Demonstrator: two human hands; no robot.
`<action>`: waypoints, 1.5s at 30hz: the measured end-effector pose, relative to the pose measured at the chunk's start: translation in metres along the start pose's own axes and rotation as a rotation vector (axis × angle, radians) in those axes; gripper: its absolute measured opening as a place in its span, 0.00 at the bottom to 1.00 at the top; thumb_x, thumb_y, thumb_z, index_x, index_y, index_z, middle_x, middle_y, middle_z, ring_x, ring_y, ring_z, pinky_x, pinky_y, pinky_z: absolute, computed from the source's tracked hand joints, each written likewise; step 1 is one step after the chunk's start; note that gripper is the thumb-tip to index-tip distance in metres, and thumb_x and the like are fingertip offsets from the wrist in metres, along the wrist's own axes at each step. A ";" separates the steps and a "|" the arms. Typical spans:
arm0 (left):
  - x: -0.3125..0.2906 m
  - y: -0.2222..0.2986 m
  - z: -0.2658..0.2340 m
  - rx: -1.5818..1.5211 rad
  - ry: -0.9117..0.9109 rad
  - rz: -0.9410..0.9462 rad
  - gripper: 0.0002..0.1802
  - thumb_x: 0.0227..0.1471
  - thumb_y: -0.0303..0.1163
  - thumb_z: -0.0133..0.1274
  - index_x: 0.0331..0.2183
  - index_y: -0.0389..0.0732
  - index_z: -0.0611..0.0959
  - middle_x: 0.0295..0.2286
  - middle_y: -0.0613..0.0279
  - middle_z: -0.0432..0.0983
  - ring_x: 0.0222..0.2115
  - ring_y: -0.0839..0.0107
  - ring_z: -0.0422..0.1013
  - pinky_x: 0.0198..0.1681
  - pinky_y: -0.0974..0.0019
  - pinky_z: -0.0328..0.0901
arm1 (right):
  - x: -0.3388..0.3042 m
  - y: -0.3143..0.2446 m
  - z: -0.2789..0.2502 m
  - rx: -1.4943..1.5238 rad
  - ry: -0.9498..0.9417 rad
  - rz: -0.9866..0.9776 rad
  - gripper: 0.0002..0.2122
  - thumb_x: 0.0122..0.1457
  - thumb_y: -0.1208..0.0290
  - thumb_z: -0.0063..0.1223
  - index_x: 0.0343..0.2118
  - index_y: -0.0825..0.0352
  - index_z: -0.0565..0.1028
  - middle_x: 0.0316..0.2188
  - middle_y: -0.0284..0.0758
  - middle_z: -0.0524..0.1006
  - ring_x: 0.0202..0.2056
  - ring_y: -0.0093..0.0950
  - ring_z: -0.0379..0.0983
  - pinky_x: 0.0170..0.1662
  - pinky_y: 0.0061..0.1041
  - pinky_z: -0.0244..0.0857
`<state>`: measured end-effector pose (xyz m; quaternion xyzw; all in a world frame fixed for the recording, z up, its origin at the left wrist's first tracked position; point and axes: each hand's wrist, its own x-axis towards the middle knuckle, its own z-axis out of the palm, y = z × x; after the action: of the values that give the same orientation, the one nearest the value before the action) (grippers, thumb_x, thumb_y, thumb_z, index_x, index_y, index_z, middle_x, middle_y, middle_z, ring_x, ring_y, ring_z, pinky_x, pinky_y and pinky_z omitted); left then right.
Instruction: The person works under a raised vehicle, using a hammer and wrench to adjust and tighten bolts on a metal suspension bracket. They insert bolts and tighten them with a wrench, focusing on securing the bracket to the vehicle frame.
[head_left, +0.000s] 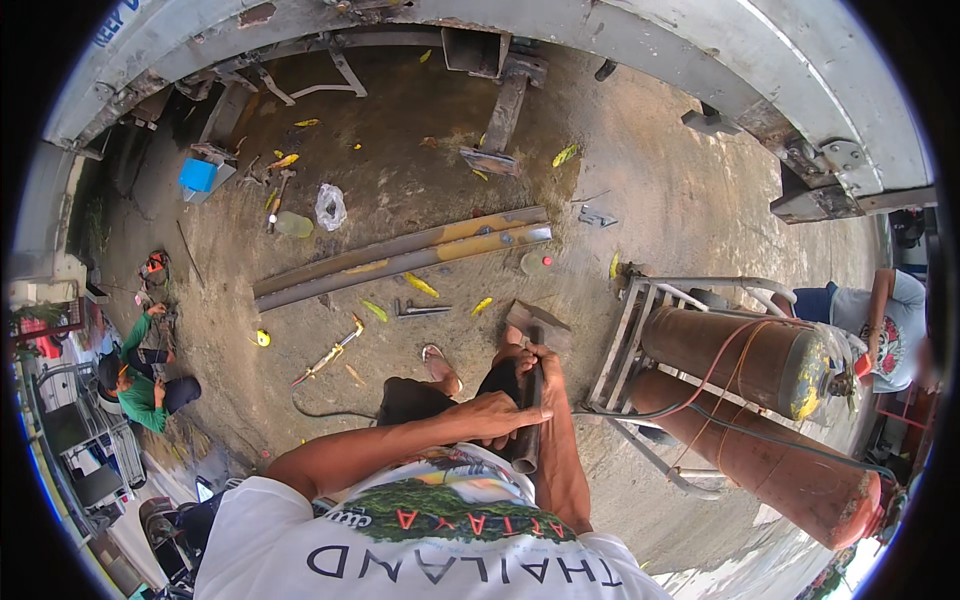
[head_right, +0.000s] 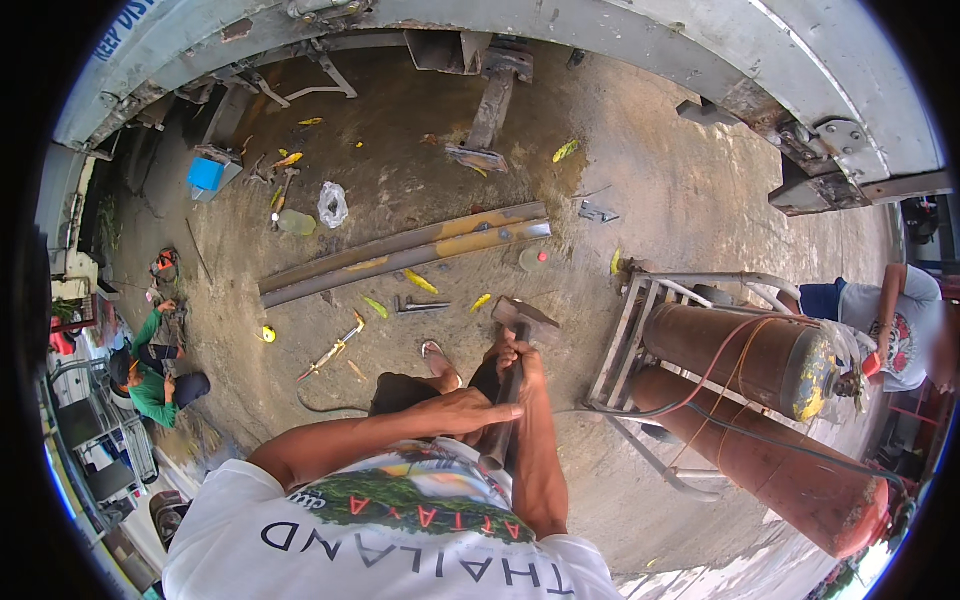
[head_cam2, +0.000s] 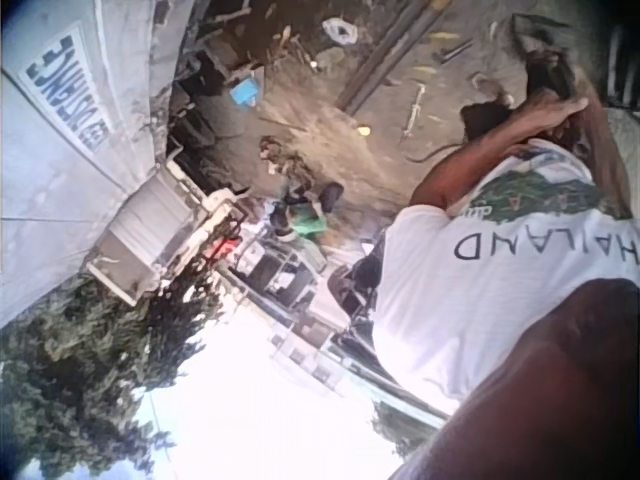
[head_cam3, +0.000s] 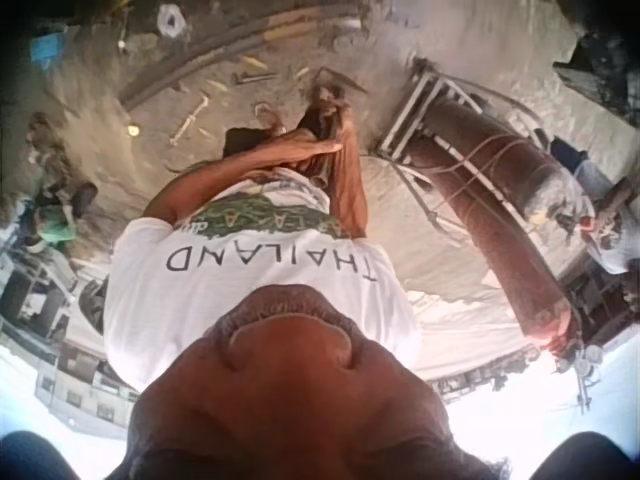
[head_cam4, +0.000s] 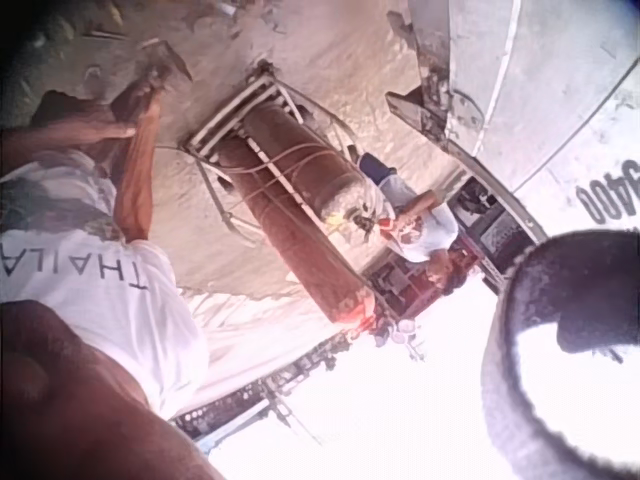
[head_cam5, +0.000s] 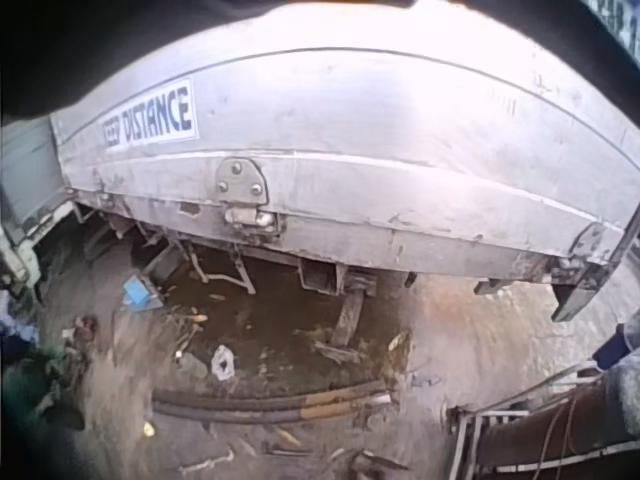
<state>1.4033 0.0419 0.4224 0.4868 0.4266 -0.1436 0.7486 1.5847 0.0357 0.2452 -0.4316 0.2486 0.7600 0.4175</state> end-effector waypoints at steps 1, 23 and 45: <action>0.007 0.001 -0.007 -0.061 0.016 0.039 0.52 0.54 0.79 0.37 0.24 0.33 0.84 0.14 0.58 0.72 0.16 0.67 0.69 0.23 0.62 0.65 | 0.004 -0.008 -0.001 0.108 -0.038 0.102 0.06 0.63 0.76 0.51 0.42 0.65 0.74 0.20 0.25 0.67 0.19 0.14 0.63 0.21 0.15 0.62; -0.025 -0.393 0.225 -0.907 0.875 -1.144 0.30 0.50 0.49 0.65 0.27 0.24 0.83 0.27 0.43 0.83 0.29 0.53 0.83 0.34 0.54 0.77 | 0.047 -0.290 0.021 0.128 0.004 -0.057 0.08 0.58 0.80 0.48 0.24 0.61 0.65 0.16 0.26 0.64 0.18 0.19 0.65 0.24 0.18 0.68; 0.163 -0.049 -0.259 -0.185 1.223 0.100 0.39 0.56 0.47 0.57 0.64 0.43 0.67 0.51 0.43 0.77 0.50 0.45 0.74 0.54 0.53 0.69 | 0.006 -0.300 -0.011 0.046 0.050 0.401 0.09 0.59 0.78 0.49 0.22 0.63 0.66 0.18 0.27 0.66 0.20 0.18 0.66 0.26 0.16 0.69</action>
<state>1.3395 0.2714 0.2238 0.4333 0.7658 0.2341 0.4135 1.8424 0.1880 0.2293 -0.3823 0.3572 0.8112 0.2611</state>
